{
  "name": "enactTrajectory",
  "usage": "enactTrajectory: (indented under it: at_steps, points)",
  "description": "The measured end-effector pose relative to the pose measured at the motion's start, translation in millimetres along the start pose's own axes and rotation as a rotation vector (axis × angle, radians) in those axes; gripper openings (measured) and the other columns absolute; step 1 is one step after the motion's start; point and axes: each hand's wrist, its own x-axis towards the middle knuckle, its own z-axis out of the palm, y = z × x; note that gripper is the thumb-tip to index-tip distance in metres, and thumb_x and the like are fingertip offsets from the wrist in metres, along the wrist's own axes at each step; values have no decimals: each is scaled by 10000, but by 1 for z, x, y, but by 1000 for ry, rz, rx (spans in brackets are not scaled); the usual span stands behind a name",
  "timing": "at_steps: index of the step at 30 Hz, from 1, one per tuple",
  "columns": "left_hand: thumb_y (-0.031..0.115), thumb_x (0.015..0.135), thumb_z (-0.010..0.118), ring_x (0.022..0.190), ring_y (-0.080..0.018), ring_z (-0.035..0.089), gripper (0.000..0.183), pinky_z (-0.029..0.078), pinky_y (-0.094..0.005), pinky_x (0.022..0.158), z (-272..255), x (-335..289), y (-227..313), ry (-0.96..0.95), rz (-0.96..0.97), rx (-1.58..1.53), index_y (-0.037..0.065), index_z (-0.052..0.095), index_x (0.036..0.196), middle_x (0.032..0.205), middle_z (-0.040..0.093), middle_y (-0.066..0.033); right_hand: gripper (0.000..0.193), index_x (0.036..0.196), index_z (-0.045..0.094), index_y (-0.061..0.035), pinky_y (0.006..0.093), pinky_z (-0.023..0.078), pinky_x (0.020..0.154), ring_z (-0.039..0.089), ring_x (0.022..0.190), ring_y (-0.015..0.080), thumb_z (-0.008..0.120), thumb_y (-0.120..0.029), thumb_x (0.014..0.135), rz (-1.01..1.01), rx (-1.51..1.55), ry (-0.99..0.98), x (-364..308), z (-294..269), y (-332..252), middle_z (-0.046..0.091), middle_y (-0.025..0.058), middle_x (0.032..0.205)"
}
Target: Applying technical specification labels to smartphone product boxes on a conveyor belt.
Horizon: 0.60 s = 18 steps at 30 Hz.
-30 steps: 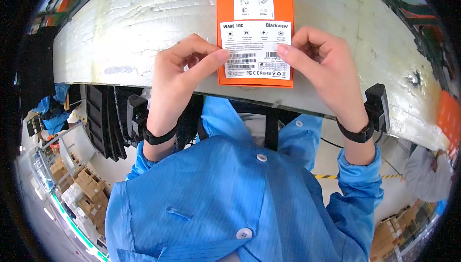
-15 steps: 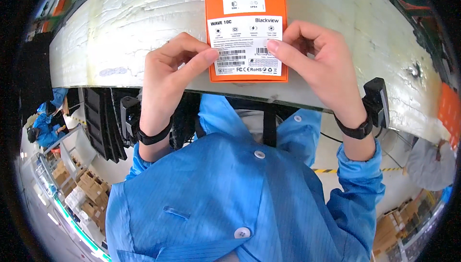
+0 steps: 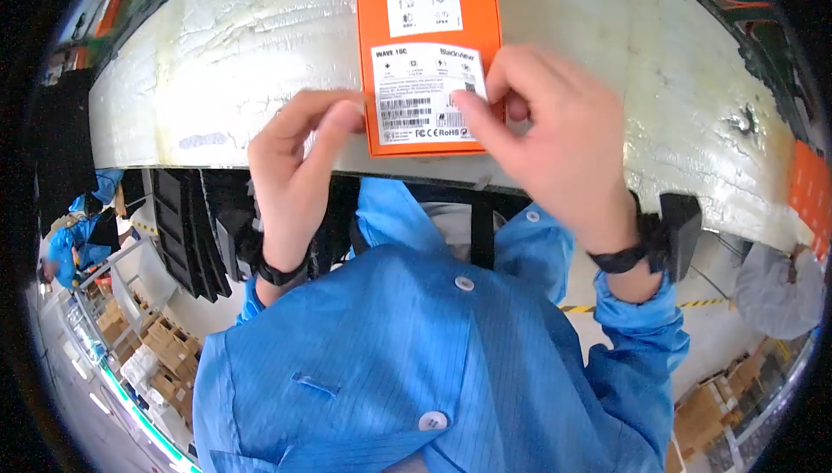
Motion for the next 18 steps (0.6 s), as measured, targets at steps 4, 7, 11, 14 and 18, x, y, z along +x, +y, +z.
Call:
enactTrajectory:
  at_steps: [4,7,11,14,18]
  points:
    - [125,959,586,858,-142,670,340,503,-267,757,-9,14,-6,151,55,-84,18,547,1279,972,686,-92,436,696,526,-84,357,434,484,602,560,265,760,-443,777,-16,-607,87,12,11,-11,608,71,635]
    - [218,947,618,1041,-215,633,479,505,-325,846,-19,48,6,61,229,123,42,465,1365,1165,634,-147,460,736,535,-88,403,425,544,548,594,278,726,-502,793,362,-629,152,29,6,-9,570,77,670]
    - [313,893,695,1209,-264,547,637,484,-376,938,-14,124,-2,-30,328,155,33,430,1399,1316,554,-183,597,1204,569,-56,442,424,950,554,1114,337,645,-523,841,-315,-407,395,2,59,-20,572,176,1215]
    - [314,844,754,1176,-259,573,699,502,-354,909,-18,147,-9,-176,308,36,6,444,1390,1278,585,-172,736,1389,444,-4,495,292,1107,430,1319,347,621,-493,868,-259,-430,188,-18,55,-29,464,203,1415]
    - [296,846,756,965,-155,640,498,528,-296,815,-8,130,-2,-218,72,58,-6,580,1200,1069,660,-111,800,1454,350,22,530,227,1147,292,1411,403,636,-447,872,250,-942,-138,-39,-32,31,290,255,1524]
